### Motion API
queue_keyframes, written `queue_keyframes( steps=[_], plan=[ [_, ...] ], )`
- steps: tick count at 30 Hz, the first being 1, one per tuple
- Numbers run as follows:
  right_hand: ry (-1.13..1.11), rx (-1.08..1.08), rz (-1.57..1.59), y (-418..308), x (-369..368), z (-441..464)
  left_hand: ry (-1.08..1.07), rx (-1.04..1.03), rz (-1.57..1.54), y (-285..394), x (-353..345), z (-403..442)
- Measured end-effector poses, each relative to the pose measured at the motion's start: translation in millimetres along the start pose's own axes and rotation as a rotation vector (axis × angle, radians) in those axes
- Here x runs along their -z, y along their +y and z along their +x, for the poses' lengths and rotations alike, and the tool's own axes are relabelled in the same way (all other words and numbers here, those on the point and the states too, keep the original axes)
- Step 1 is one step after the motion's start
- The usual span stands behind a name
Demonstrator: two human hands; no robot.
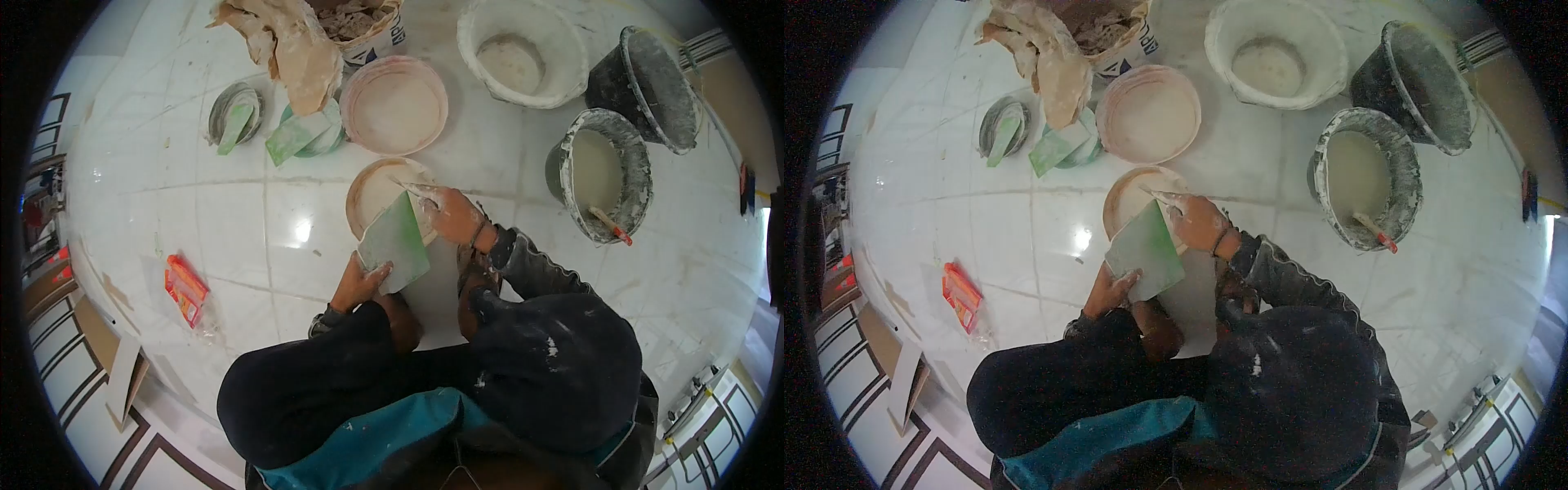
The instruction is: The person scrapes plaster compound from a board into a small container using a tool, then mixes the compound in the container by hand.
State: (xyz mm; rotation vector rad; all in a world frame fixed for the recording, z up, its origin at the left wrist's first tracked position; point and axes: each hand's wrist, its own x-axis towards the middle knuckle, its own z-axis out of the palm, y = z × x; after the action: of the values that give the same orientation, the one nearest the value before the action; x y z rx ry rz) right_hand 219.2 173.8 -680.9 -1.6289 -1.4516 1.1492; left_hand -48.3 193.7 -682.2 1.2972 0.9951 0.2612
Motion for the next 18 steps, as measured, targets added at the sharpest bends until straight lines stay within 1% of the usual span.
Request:
queue_keyframes(
  steps=[2,3,4,5,6,7,8,9,10,12,14,15,17,18],
  plan=[
    [0.009,-0.011,0.033,0.2,7.3,-3.5,0.082,-0.005,-0.025,-0.8,0.8,1.4],
    [0.014,-0.018,0.07,-3.1,9.6,-3.5,0.088,-0.008,-0.021,2.4,4.0,2.1],
    [0.009,-0.005,0.07,-2.9,8.6,-6.3,0.143,0.04,-0.061,5.3,8.3,3.9],
    [0.033,0.053,0.072,-2.5,5.4,-13.5,0.2,0.088,-0.103,9.3,12.1,5.7],
    [0.056,0.108,0.075,-6.7,2.4,-20.6,0.214,0.087,-0.101,6.1,14.1,7.2],
    [0.05,0.114,0.08,-10.3,0.4,-27.8,0.271,0.026,-0.112,-0.7,14.5,9.8],
    [-0.079,0.045,0.009,-20.3,2.4,-35.6,0.324,-0.033,-0.121,-5.9,15.5,12.1],
    [-0.206,-0.028,-0.062,-25.9,2.8,-44.2,0.324,-0.031,-0.119,-10.5,18.7,13.5],
    [-0.206,-0.03,-0.061,-19.7,-3.7,-53.4,0.337,-0.062,-0.092,-13.2,21.8,14.6],
    [-0.258,0.025,-0.297,-5.2,-17.4,-64.6,0.349,-0.095,-0.066,-15.5,23.1,15.7],
    [-0.245,0.037,-0.312,-6.2,-19.3,-68.8,0.371,-0.033,-0.219,-14.9,21.2,15.0],
    [-0.231,0.047,-0.326,-9.6,-18.4,-68.9,0.371,-0.033,-0.221,-15.0,21.0,13.7],
    [-0.234,0.013,-0.364,-24.5,-16.2,-59.5,0.205,-0.022,-0.152,-15.5,19.4,9.1],
    [-0.236,-0.018,-0.401,-31.7,-16.2,-52.0,0.204,-0.019,-0.156,-9.5,13.3,6.2]
  ],
)
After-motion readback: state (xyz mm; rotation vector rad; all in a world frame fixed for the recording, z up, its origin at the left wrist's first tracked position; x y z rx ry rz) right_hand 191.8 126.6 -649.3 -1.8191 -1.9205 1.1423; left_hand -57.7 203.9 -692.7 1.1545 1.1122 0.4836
